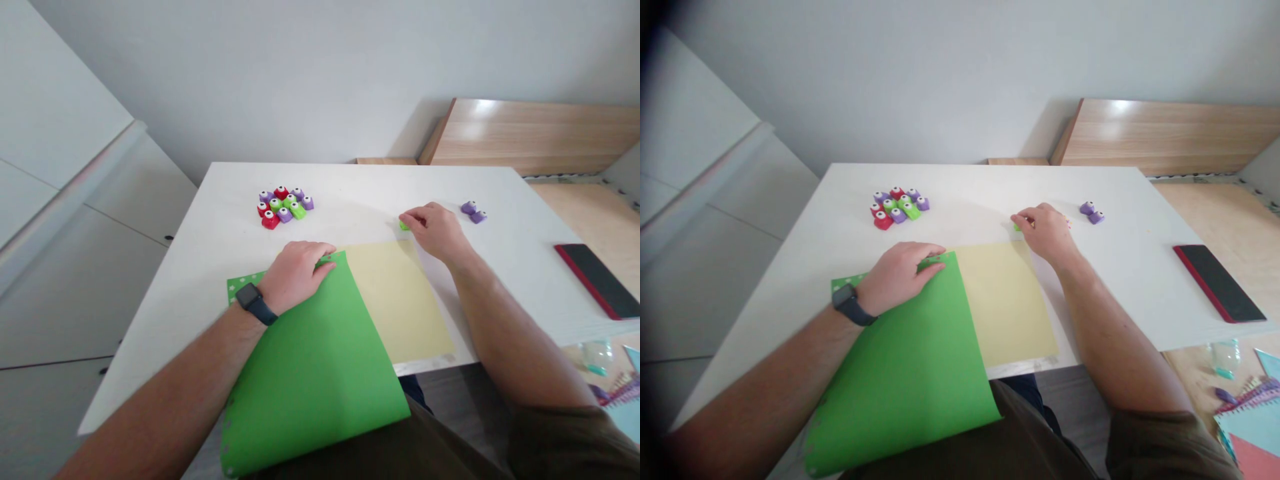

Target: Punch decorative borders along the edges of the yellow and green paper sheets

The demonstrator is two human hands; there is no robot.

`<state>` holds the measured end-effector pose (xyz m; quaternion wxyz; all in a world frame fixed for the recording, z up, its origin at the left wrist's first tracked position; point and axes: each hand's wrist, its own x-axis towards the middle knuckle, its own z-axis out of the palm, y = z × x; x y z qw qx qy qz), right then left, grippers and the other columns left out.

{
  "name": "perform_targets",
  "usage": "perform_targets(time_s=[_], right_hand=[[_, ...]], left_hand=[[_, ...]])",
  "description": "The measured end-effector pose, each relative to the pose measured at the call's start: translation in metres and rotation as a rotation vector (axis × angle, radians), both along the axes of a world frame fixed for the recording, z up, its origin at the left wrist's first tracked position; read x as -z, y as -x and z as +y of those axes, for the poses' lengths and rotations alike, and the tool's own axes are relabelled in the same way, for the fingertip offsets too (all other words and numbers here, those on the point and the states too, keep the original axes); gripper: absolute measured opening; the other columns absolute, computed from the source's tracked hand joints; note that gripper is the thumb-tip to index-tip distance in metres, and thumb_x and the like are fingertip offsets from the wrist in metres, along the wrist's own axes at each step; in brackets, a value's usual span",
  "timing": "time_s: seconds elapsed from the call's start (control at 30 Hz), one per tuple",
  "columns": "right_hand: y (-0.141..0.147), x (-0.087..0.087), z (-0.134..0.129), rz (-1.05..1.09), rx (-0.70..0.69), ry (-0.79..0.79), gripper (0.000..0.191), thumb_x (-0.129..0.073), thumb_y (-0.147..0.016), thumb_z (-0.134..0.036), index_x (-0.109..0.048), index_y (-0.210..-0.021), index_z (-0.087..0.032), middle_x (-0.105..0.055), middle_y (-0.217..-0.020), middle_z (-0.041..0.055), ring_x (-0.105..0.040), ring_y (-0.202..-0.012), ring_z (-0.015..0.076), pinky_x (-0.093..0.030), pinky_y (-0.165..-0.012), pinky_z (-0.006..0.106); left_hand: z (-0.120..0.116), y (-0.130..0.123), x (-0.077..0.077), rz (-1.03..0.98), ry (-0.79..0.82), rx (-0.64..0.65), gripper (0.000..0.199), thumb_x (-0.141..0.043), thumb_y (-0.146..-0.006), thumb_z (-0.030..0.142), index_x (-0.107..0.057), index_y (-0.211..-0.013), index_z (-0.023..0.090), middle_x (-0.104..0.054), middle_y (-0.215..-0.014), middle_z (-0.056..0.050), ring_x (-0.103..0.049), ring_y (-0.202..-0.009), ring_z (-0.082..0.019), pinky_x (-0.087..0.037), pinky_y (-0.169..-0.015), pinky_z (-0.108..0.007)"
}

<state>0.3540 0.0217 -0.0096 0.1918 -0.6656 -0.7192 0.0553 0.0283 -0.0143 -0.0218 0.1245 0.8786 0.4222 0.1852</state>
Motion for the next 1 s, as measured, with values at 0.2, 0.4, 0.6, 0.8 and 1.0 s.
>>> perform_targets(time_s=[0.2, 0.4, 0.6, 0.8, 1.0], right_hand=[[-0.001, -0.002, 0.0, 0.048, 0.068, -0.045, 0.04, -0.053, -0.095, -0.051, -0.081, -0.095, -0.022, -0.073, -0.087, 0.0085, -0.063, -0.078, 0.0215, -0.04, -0.07, 0.034], [-0.004, 0.001, 0.001, 0.372, 0.203, 0.022, 0.06, -0.046, -0.092, -0.07, -0.069, -0.07, -0.019, -0.058, -0.057, 0.0031, -0.046, -0.051, 0.0144, -0.03, -0.052, 0.03], [0.001, 0.0, 0.002, 0.891, 0.149, 0.274, 0.055, -0.06, -0.084, -0.072, -0.062, -0.072, -0.019, -0.053, -0.058, 0.0023, -0.039, -0.047, 0.0111, -0.025, -0.043, 0.027], [0.01, -0.009, -0.005, 1.079, 0.039, 0.393, 0.049, -0.064, -0.085, -0.067, -0.06, -0.074, -0.019, -0.056, -0.064, 0.004, -0.041, -0.051, 0.0112, -0.021, -0.042, 0.025], [0.014, -0.015, -0.009, 1.197, -0.017, 0.48, 0.045, -0.062, -0.088, -0.063, -0.057, -0.078, -0.02, -0.056, -0.067, 0.0026, -0.044, -0.053, 0.0114, -0.022, -0.044, 0.025]], left_hand=[[0.0, 0.001, 0.0, -0.001, 0.001, -0.002, 0.025, -0.06, -0.096, 0.032, -0.068, -0.115, 0.018, -0.075, -0.111, -0.008, -0.069, -0.102, -0.027, -0.051, -0.093, -0.043], [0.0, 0.0, 0.0, -0.004, 0.006, -0.006, 0.025, -0.059, -0.096, 0.032, -0.067, -0.115, 0.018, -0.075, -0.112, -0.008, -0.069, -0.103, -0.027, -0.051, -0.094, -0.044], [-0.001, 0.0, 0.001, -0.009, 0.008, -0.009, 0.025, -0.059, -0.095, 0.032, -0.067, -0.116, 0.02, -0.075, -0.113, -0.008, -0.069, -0.104, -0.027, -0.051, -0.095, -0.045], [-0.001, 0.0, 0.0, -0.004, 0.007, -0.004, 0.025, -0.059, -0.096, 0.032, -0.067, -0.116, 0.019, -0.075, -0.113, -0.008, -0.069, -0.104, -0.027, -0.051, -0.094, -0.044], [-0.001, 0.0, -0.001, 0.002, 0.01, -0.002, 0.025, -0.059, -0.097, 0.032, -0.067, -0.116, 0.018, -0.075, -0.113, -0.008, -0.069, -0.104, -0.027, -0.051, -0.095, -0.045]])
